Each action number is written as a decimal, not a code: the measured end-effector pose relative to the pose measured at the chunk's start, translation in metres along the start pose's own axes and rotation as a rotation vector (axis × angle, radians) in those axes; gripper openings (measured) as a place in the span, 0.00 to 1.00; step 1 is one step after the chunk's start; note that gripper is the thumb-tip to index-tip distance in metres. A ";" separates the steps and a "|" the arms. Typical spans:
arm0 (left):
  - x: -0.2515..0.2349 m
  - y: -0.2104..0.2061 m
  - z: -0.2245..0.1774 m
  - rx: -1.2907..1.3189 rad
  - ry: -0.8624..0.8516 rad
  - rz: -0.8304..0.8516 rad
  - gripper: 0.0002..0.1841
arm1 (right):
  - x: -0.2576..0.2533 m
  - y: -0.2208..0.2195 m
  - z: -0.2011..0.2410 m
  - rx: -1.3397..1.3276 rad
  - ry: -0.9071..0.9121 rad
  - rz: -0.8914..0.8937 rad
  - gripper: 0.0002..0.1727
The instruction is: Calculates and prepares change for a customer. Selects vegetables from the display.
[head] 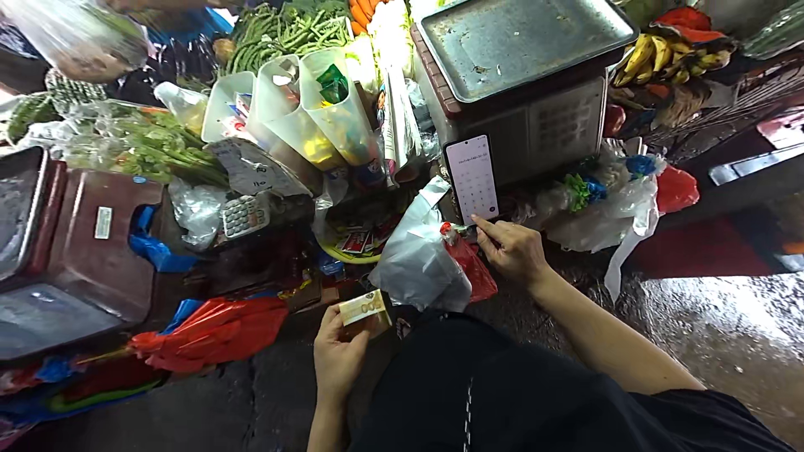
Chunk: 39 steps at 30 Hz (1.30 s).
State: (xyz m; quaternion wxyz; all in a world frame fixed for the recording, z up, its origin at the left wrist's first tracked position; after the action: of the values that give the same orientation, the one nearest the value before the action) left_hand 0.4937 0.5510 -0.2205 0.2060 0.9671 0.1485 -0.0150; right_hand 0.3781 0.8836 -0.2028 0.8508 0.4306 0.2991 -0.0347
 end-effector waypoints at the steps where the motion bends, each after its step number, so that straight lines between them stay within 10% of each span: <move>1: 0.002 -0.003 -0.001 -0.020 -0.011 0.023 0.13 | -0.002 0.000 0.013 -0.075 0.013 0.024 0.19; 7: 0.035 -0.035 -0.024 -0.194 -0.217 0.270 0.12 | 0.015 -0.066 0.154 -0.483 0.284 0.698 0.42; 10: 0.062 -0.016 -0.021 -0.239 -0.197 0.226 0.15 | 0.039 -0.094 0.193 -0.642 0.356 0.832 0.25; 14: 0.134 0.067 0.011 -0.168 0.127 -0.088 0.30 | 0.067 -0.114 0.242 -0.794 0.348 0.912 0.21; 21: 0.426 0.175 0.040 0.086 0.261 -0.807 0.08 | 0.241 -0.128 0.421 -1.052 0.620 1.645 0.16; 28: 0.739 0.142 0.041 0.488 0.397 -1.412 0.08 | 0.493 -0.055 0.576 -0.976 0.739 2.271 0.14; 39: 1.037 0.039 0.053 0.557 0.706 -2.421 0.12 | 0.798 0.055 0.794 -0.740 1.477 2.221 0.16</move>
State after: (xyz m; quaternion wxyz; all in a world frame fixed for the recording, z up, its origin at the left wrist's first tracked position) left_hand 1.4975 0.7872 -0.3477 -0.1962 0.1798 0.9633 0.0337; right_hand 1.4294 0.4787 -0.2361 0.1419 0.1105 0.1713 0.9687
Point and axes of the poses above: each hand's wrist, its own x-axis away from the middle knuckle, its own y-axis out of the back of the hand, z = x × y, the point moved 9 cm from there along -x, towards the middle knuckle, and after that the axes turned 2 degrees about -x, right-handed, at the moved point
